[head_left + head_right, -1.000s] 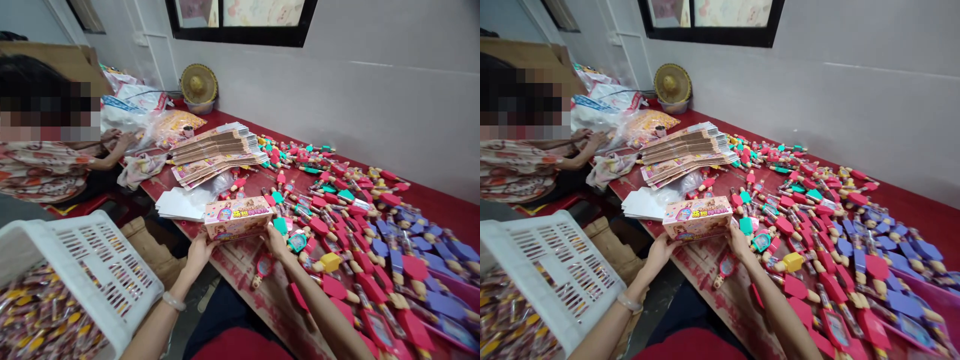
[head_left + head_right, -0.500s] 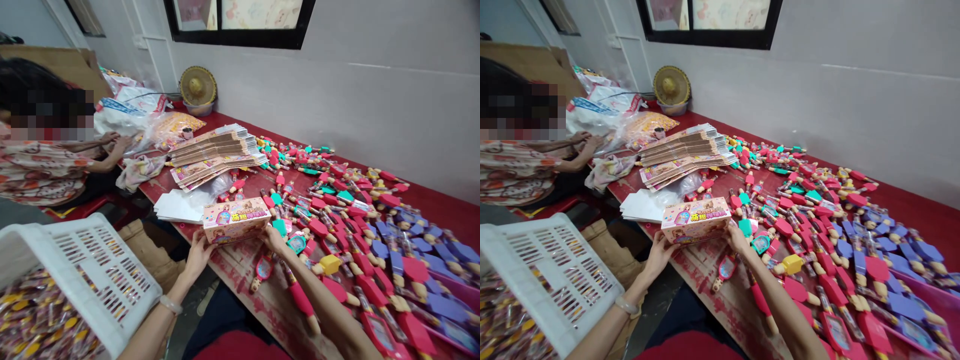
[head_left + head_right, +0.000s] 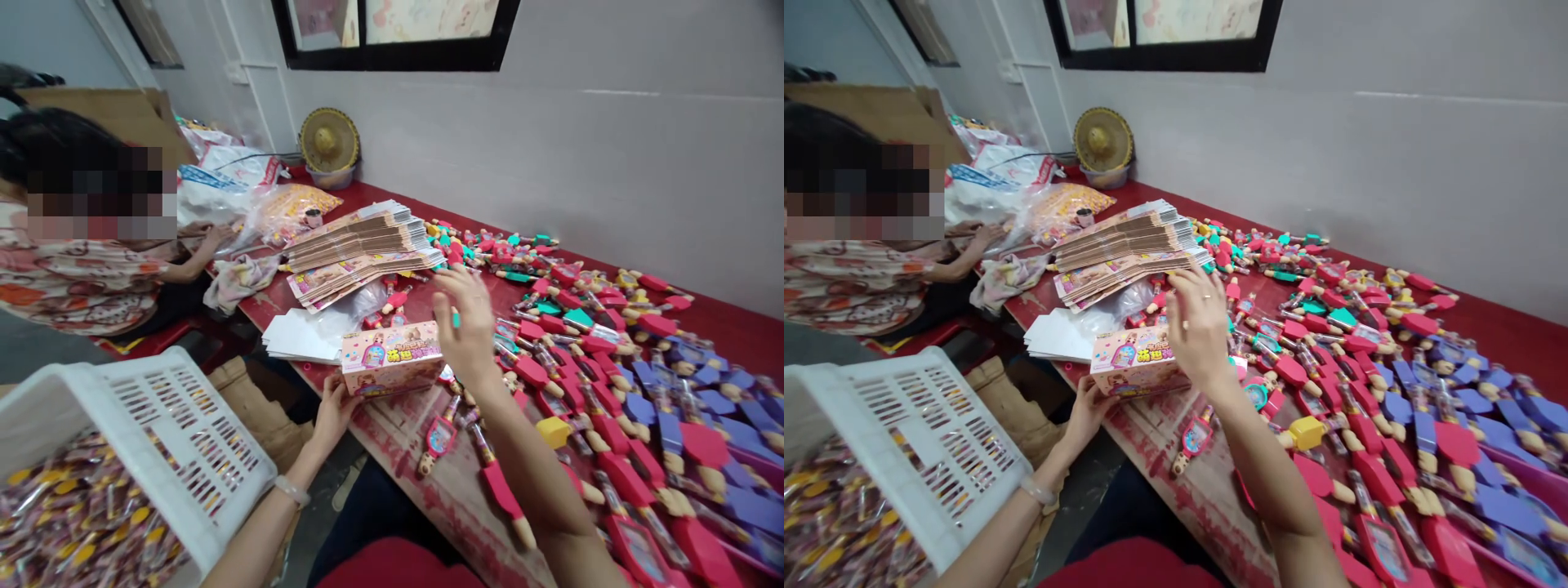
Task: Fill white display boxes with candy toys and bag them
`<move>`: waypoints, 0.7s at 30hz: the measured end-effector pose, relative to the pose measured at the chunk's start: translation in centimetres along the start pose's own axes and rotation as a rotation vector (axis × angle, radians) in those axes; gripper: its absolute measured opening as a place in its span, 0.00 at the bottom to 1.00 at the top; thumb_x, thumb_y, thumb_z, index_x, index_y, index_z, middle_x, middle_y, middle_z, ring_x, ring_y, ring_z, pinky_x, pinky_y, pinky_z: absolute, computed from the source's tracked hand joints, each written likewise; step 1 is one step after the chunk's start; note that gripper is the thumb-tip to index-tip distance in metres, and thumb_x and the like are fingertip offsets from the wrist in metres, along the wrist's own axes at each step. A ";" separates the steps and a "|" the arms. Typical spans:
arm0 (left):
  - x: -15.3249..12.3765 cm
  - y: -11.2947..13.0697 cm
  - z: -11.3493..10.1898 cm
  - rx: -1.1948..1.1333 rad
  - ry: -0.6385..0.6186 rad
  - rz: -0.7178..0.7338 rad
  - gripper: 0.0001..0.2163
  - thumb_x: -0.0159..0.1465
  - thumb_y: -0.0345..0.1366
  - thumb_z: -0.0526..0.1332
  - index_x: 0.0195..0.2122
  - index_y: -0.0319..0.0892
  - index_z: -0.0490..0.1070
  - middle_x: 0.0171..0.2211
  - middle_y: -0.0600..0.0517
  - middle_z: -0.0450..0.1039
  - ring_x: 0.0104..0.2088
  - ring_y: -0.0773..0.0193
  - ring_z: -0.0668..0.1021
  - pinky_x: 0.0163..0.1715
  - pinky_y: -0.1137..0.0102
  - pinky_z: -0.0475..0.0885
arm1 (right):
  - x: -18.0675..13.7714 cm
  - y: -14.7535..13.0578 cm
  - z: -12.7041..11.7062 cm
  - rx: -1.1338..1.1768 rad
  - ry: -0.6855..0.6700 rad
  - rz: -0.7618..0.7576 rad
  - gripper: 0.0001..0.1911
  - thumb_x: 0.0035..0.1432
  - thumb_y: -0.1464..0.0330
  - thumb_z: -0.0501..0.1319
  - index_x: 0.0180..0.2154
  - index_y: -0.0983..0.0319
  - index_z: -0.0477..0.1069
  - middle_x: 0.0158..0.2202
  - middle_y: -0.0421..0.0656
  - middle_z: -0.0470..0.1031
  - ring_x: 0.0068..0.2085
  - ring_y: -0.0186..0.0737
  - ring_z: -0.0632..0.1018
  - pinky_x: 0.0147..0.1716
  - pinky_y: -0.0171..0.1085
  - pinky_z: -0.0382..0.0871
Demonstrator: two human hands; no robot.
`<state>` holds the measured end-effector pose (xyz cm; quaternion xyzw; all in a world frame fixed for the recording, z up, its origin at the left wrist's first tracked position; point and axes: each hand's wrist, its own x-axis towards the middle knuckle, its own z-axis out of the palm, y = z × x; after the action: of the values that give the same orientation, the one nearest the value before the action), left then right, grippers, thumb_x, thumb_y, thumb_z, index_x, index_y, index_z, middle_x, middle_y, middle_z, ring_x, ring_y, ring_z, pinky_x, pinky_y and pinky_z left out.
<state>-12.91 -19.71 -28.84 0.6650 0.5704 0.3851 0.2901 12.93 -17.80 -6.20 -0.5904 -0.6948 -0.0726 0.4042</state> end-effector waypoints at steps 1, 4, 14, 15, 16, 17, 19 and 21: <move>-0.1 0.0 -0.1 0.002 -0.004 -0.005 0.10 0.59 0.40 0.65 0.39 0.42 0.78 0.49 0.45 0.67 0.53 0.51 0.75 0.59 0.54 0.73 | 0.1 -0.5 1.5 -0.065 -0.137 0.009 0.21 0.75 0.63 0.46 0.62 0.60 0.67 0.64 0.50 0.68 0.70 0.51 0.59 0.69 0.58 0.47; -0.3 1.3 -1.7 0.025 -0.027 -0.036 0.07 0.61 0.37 0.62 0.35 0.42 0.78 0.46 0.44 0.71 0.48 0.52 0.78 0.55 0.55 0.76 | -1.0 0.0 6.4 -0.200 -0.550 0.062 0.24 0.75 0.60 0.46 0.63 0.63 0.67 0.65 0.53 0.67 0.69 0.58 0.61 0.68 0.64 0.44; 7.8 15.5 -5.5 0.212 0.239 0.460 0.17 0.72 0.40 0.54 0.57 0.45 0.73 0.58 0.42 0.73 0.64 0.51 0.70 0.67 0.49 0.59 | -2.5 1.1 8.2 -0.258 -0.595 0.058 0.25 0.76 0.57 0.44 0.61 0.62 0.69 0.60 0.53 0.74 0.61 0.53 0.70 0.67 0.59 0.45; 8.5 15.3 -4.5 0.293 0.139 0.422 0.17 0.71 0.41 0.54 0.57 0.45 0.73 0.58 0.41 0.74 0.64 0.48 0.70 0.67 0.45 0.57 | -2.6 1.0 8.3 -0.259 -0.589 0.055 0.25 0.76 0.58 0.44 0.61 0.63 0.69 0.59 0.53 0.74 0.61 0.53 0.70 0.67 0.59 0.45; 8.9 14.7 -3.5 0.374 0.054 0.363 0.17 0.71 0.41 0.55 0.58 0.45 0.73 0.58 0.40 0.74 0.64 0.45 0.69 0.67 0.41 0.56 | -2.7 1.1 8.4 -0.260 -0.584 0.056 0.25 0.76 0.58 0.45 0.61 0.64 0.69 0.59 0.54 0.74 0.61 0.54 0.70 0.67 0.59 0.45; 9.2 14.0 -2.6 0.444 -0.011 0.300 0.18 0.71 0.41 0.55 0.58 0.45 0.73 0.58 0.39 0.74 0.64 0.42 0.69 0.66 0.38 0.56 | -2.8 1.3 8.5 -0.254 -0.586 0.057 0.26 0.76 0.58 0.45 0.61 0.64 0.68 0.60 0.55 0.73 0.62 0.54 0.69 0.67 0.60 0.44; 9.3 12.7 -1.8 0.535 -0.073 0.223 0.19 0.71 0.42 0.53 0.59 0.44 0.73 0.61 0.40 0.72 0.65 0.40 0.68 0.65 0.37 0.57 | -2.6 1.9 8.3 -0.210 -0.651 0.023 0.30 0.73 0.53 0.49 0.65 0.64 0.64 0.64 0.56 0.68 0.66 0.58 0.65 0.68 0.63 0.42; 9.1 12.0 -2.0 0.563 -0.077 0.225 0.21 0.72 0.42 0.50 0.61 0.42 0.71 0.62 0.42 0.72 0.66 0.42 0.67 0.66 0.42 0.59 | -2.1 2.4 7.7 -0.151 -0.802 -0.054 0.43 0.64 0.45 0.59 0.71 0.61 0.56 0.70 0.55 0.59 0.70 0.64 0.58 0.68 0.66 0.38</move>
<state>-7.66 -13.09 -16.24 0.7923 0.5661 0.2162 0.0713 11.32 -14.26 -13.54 -0.5816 -0.8052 0.1022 0.0546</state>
